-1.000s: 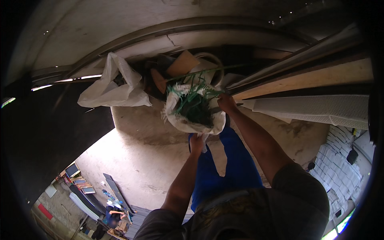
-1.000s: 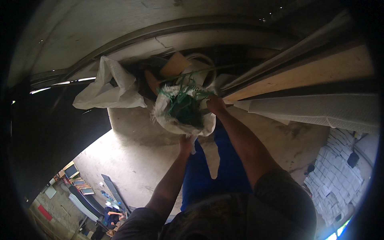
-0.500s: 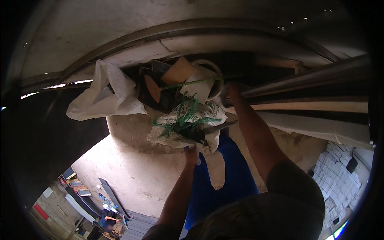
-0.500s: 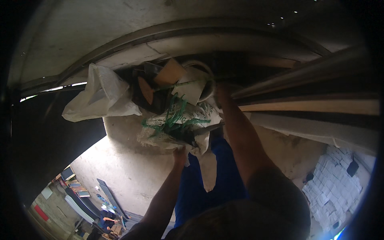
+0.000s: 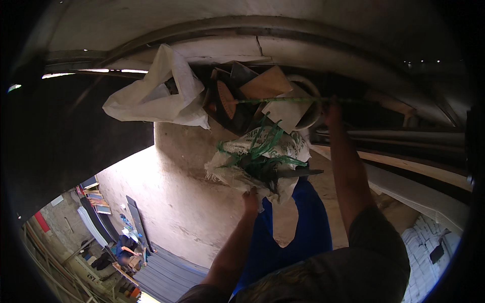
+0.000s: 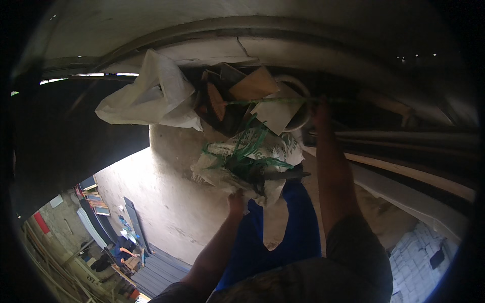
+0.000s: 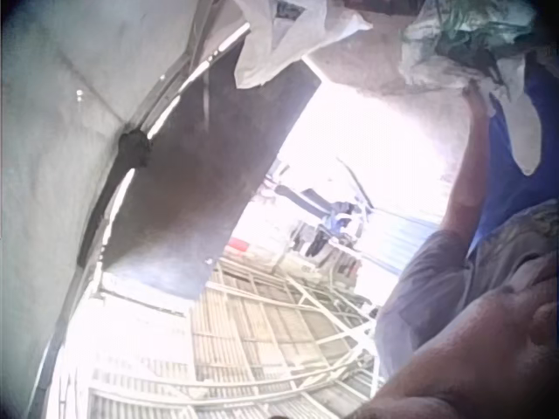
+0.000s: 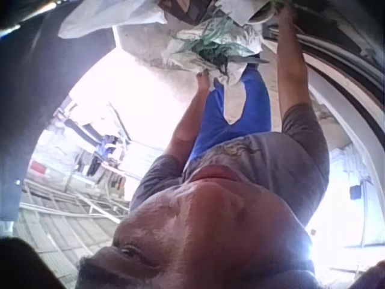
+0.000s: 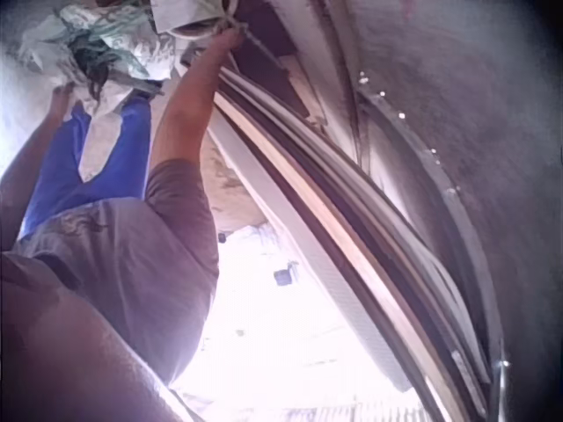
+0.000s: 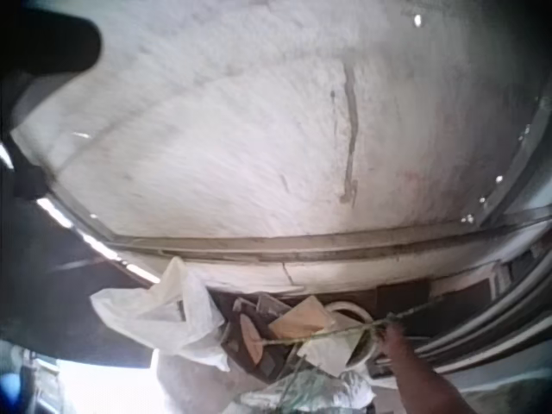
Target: The person sweeps scattered debris on the floor into a pile using a broom, then squats to pick up the debris by hand and place it into a white sack. The person puts on a disposable glove before handling the debris and continues collecting scattered pieces until the area is cleared.
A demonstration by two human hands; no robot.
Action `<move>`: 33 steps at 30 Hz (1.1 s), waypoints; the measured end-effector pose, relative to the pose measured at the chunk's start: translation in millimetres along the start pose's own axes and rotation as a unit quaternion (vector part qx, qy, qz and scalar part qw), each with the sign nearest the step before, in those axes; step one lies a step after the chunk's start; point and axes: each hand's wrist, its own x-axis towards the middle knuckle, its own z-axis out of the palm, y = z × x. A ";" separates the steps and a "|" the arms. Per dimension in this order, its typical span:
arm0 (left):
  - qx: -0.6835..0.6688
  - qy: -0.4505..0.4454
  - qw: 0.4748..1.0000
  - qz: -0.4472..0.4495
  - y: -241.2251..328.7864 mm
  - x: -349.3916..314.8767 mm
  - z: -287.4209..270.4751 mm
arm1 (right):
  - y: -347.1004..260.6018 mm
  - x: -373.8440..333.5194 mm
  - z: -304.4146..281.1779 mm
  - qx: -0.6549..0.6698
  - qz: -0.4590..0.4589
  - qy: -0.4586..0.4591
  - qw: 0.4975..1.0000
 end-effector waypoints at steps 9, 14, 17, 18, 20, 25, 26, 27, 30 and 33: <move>-0.027 -0.008 0.999 0.027 14.6 -68.4 -20.4 | -153.4 -182.6 196.5 -0.118 -0.289 -0.035 0.949; -0.009 0.036 0.992 0.121 12.8 -74.5 -9.0 | -214.4 -210.5 275.0 -0.197 -0.331 -0.111 0.916; -0.015 0.018 0.997 0.079 10.8 -49.8 -7.3 | -237.4 -238.5 331.8 -0.253 -0.366 -0.135 0.885; -0.008 0.006 0.996 0.088 15.4 -49.4 -7.0 | -243.7 -245.1 343.1 -0.289 -0.393 -0.132 0.863; 0.017 -0.021 0.995 0.099 29.8 -58.0 -15.6 | -253.1 -263.1 364.4 -0.355 -0.379 -0.143 0.843; 0.132 -0.074 0.987 0.050 32.2 -41.6 -4.7 | -200.8 -215.8 381.1 -0.429 -0.319 -0.164 0.829; 0.154 -0.066 0.984 0.066 23.6 -27.6 -2.7 | -191.1 -208.5 383.9 -0.428 -0.316 -0.175 0.828; 0.170 -0.052 0.981 0.073 6.6 -12.2 -2.3 | -174.3 -205.5 391.8 -0.428 -0.308 -0.197 0.826; 0.176 -0.059 0.972 0.144 -19.7 27.3 -5.3 | -157.9 -201.8 403.9 -0.478 -0.343 -0.171 0.790; 0.153 -0.070 0.983 0.067 11.7 26.0 -21.4 | -160.0 -197.5 405.7 -0.498 -0.265 -0.160 0.810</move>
